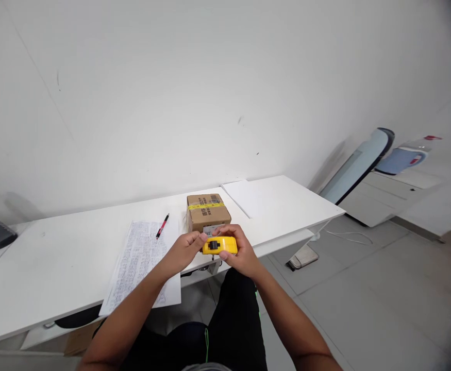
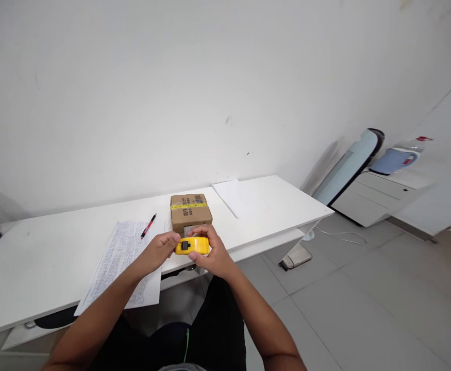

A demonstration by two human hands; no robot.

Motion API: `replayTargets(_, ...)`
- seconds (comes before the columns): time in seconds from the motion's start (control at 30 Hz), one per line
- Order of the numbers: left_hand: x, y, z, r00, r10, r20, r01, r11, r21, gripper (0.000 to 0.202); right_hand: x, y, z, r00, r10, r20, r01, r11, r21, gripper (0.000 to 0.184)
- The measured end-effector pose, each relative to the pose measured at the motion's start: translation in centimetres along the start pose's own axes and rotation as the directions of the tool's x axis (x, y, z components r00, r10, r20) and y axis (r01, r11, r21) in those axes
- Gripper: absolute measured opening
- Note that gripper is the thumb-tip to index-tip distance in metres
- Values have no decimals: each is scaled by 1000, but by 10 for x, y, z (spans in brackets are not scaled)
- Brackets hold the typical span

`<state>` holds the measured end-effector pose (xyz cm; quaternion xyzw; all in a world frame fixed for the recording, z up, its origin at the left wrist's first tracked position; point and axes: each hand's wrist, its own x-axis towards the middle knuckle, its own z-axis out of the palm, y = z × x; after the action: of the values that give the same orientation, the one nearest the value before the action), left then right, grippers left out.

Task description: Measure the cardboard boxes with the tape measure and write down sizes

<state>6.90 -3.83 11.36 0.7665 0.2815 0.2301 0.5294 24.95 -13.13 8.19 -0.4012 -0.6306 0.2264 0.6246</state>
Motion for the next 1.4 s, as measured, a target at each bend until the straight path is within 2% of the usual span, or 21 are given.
replayTargets(0.17,5,13,-6,999,-9,-37,12,997,81,57,8,-3,-32,990,141,-20,-141,990,-6,47)
replayTargets(0.23,9,19,-17,1000,-16,-21,17,999,30,54,11,-3,-49,985,152,-78,-152,988,13,47)
replayTargets(0.3,18,21,-34,996,-12,-83,10,1000,-22,51,16,2,-67,969,150,-194,-150,989,17,50)
replayTargets(0.37,33,18,-52,975,-4,-222,-5,999,-40,48,23,12,-85,920,152,-363,-160,987,6,57)
replayTargets(0.43,50,11,-67,953,-26,-303,20,1000,-22,46,34,26,-99,837,173,-519,-200,980,2,64)
replayTargets(0.5,66,3,-73,955,-83,-286,97,995,32,45,45,43,-107,764,202,-613,-252,968,6,67)
replayTargets(0.53,72,-1,-72,958,-117,-261,141,987,74,44,51,50,-108,748,222,-625,-279,960,8,67)
replayTargets(0.6,80,-8,-67,958,-158,-239,200,966,162,44,61,63,-105,763,261,-592,-322,947,2,67)
replayTargets(0.67,84,-14,-59,951,-172,-256,229,950,213,45,67,69,-97,805,275,-525,-341,940,-31,67)
replayTargets(0.73,86,-19,-54,950,-166,-266,228,947,224,45,72,71,-89,837,267,-478,-339,938,-71,68)
replayTargets(0.8,85,-19,-53,958,-146,-248,202,955,219,44,75,69,-85,844,263,-467,-341,936,-89,69)
replayTargets(0.87,81,-13,-56,967,-107,-233,156,966,208,43,77,63,-84,839,265,-474,-345,935,-88,69)
replayTargets(0.97,62,10,-60,961,-45,-273,94,981,170,45,74,46,-81,836,222,-501,-308,946,-96,66)
replayTargets(1.07,28,33,-58,957,-18,-290,56,991,121,44,55,20,-62,845,119,-521,-222,965,-140,60)
replayTargets(1.17,-12,31,-43,975,-11,-224,31,996,83,45,25,-2,-21,905,23,-424,-104,980,-168,52)
replayTargets(1.23,-38,13,-25,979,-20,-203,23,1000,12,49,7,-9,14,968,-55,-243,9,982,-187,48)
replayTargets(1.27,-51,1,-16,972,-33,-234,19,998,-61,53,0,-10,32,981,-119,-150,84,971,-222,47)
replayTargets(1.33,-75,-24,0,927,-113,-358,0,954,-300,59,-7,-5,66,974,-227,27,225,930,-291,49)
replayTargets(1.4,-95,-46,8,893,-252,-374,-21,806,-592,67,-6,3,99,950,-268,163,307,897,-317,52)
